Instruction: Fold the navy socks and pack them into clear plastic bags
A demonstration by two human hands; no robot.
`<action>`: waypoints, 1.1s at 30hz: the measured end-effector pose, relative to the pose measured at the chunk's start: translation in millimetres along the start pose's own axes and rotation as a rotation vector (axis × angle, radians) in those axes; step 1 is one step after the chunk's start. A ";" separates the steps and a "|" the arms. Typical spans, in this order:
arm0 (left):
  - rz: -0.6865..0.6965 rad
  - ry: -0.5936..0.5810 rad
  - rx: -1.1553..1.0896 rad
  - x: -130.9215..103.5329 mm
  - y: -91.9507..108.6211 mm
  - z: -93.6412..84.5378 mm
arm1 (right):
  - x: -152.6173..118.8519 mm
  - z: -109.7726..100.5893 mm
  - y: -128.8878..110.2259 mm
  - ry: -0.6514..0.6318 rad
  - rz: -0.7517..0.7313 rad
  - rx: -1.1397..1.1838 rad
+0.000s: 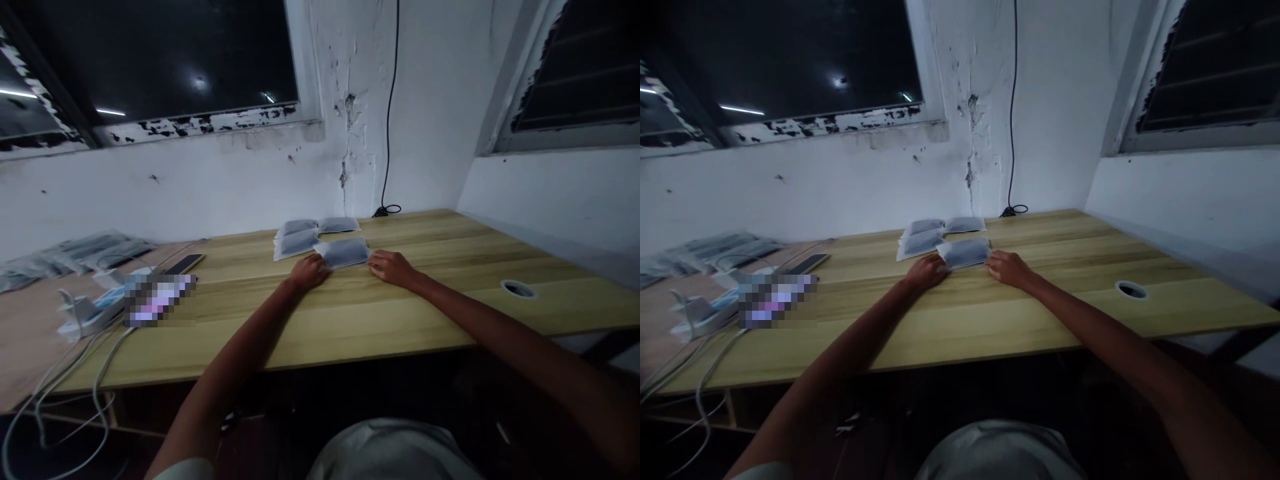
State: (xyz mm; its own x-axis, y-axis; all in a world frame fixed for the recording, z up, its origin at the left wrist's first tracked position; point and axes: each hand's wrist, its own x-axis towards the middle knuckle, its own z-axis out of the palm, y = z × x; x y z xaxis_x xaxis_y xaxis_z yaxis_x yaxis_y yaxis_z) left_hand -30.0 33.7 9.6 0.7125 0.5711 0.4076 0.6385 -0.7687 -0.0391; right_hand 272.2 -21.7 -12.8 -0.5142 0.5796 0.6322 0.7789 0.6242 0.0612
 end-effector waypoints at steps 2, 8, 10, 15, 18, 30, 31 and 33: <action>-0.023 -0.012 -0.034 5.2 -1.2 1.0 | 0.5 3.6 -3.7 -0.012 -0.009 0.015; -0.095 -0.060 -0.159 15.3 -12.2 -2.3 | 8.7 14.3 -14.3 -0.081 0.013 0.062; -0.107 -0.071 -0.186 17.4 -15.2 -3.7 | 13.1 15.4 -18.2 -0.108 0.039 0.056; -0.055 -0.108 -0.070 23.8 -9.8 -2.3 | 17.6 14.1 -20.3 -0.145 0.072 0.068; -0.044 -0.092 0.029 27.2 1.3 5.4 | 16.1 14.8 -17.8 -0.153 0.074 0.041; 0.130 0.170 0.119 19.0 24.9 18.6 | 53.0 23.2 -32.6 0.011 0.041 -0.148; 0.128 0.160 0.120 18.1 26.2 17.5 | 56.3 26.7 -31.2 0.009 0.053 -0.145; 0.090 0.138 0.118 16.6 27.2 16.2 | 58.9 30.9 -28.3 0.011 0.072 -0.114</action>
State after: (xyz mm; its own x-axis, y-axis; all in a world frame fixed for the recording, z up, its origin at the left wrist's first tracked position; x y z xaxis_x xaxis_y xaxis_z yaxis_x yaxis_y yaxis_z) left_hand 3.9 26.9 0.5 0.7268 0.4506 0.5184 0.6095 -0.7711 -0.1841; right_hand 208.8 10.9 -1.2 -0.4523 0.6142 0.6467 0.8495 0.5176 0.1025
